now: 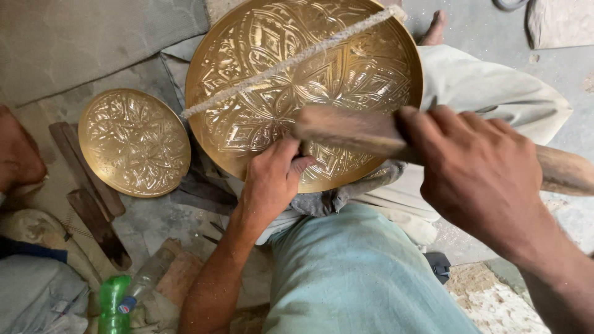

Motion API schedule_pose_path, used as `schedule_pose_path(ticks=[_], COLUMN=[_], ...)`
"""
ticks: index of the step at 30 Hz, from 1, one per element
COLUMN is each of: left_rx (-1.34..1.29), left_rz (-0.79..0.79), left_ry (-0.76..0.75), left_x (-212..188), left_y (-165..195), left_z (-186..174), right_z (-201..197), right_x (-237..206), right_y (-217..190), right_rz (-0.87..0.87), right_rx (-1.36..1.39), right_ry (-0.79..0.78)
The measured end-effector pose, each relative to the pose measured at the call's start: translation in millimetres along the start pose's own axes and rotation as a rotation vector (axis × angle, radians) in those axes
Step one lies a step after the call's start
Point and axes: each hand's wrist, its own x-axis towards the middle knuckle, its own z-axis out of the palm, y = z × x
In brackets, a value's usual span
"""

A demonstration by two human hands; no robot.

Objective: The person sits on the floor with a decorated brass tray on their lap, holding a chisel against the engraved pattern and striking it with a wooden mallet to deepen the design, repositioning the chisel across the tray surface as they work.

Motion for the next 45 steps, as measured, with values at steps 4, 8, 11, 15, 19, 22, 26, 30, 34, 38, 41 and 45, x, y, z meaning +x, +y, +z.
schedule_pose_path(ticks=[4, 8, 11, 15, 19, 22, 26, 30, 34, 38, 41, 45], left_rx=[0.048, -0.059, 0.018, 0.142, 0.226, 0.178, -0.006, 0.020, 0.081, 0.068, 0.070, -0.033], left_rz=[0.018, 0.022, 0.046, 0.194, 0.292, 0.294, 0.212, 0.186, 0.246, 0.225, 0.182, 0.087], left_ry=[-0.145, -0.372, -0.543, -0.674, -0.751, -0.801, -0.523, -0.521, -0.517, -0.554, -0.472, -0.264], left_x=[12, 29, 44, 51, 52, 53, 52, 45, 44, 42, 35, 19], left_y=[8, 17, 20, 23, 22, 17, 3, -1, 1, 3, 1, -4], left_z=[-8, -11, -11, -10, -8, -12, -27, -29, -28, -29, -28, -27], right_z=[15, 49, 73, 112, 130, 132, 123, 107, 99, 89, 76, 44], right_x=[-21, -54, -84, -110, -125, -125, -112, -102, -96, -81, -56, -23], right_y=[14, 18, 18, 11, 11, 12, 21, 33, 34, 29, 22, 10], right_rz=[0.022, 0.237, 0.209, 0.615, 0.402, 0.339, 0.508, 0.409, 0.327, 0.289, 0.160, 0.018], right_rx=[-0.044, 0.355, 0.067, 0.445, 0.275, 0.187, 0.385, 0.195, 0.641, 0.214, 0.182, -0.176], right_ry=[0.047, 0.184, 0.166, 0.169, 0.272, 0.304, 0.357, 0.338, 0.434, 0.256, 0.372, 0.133])
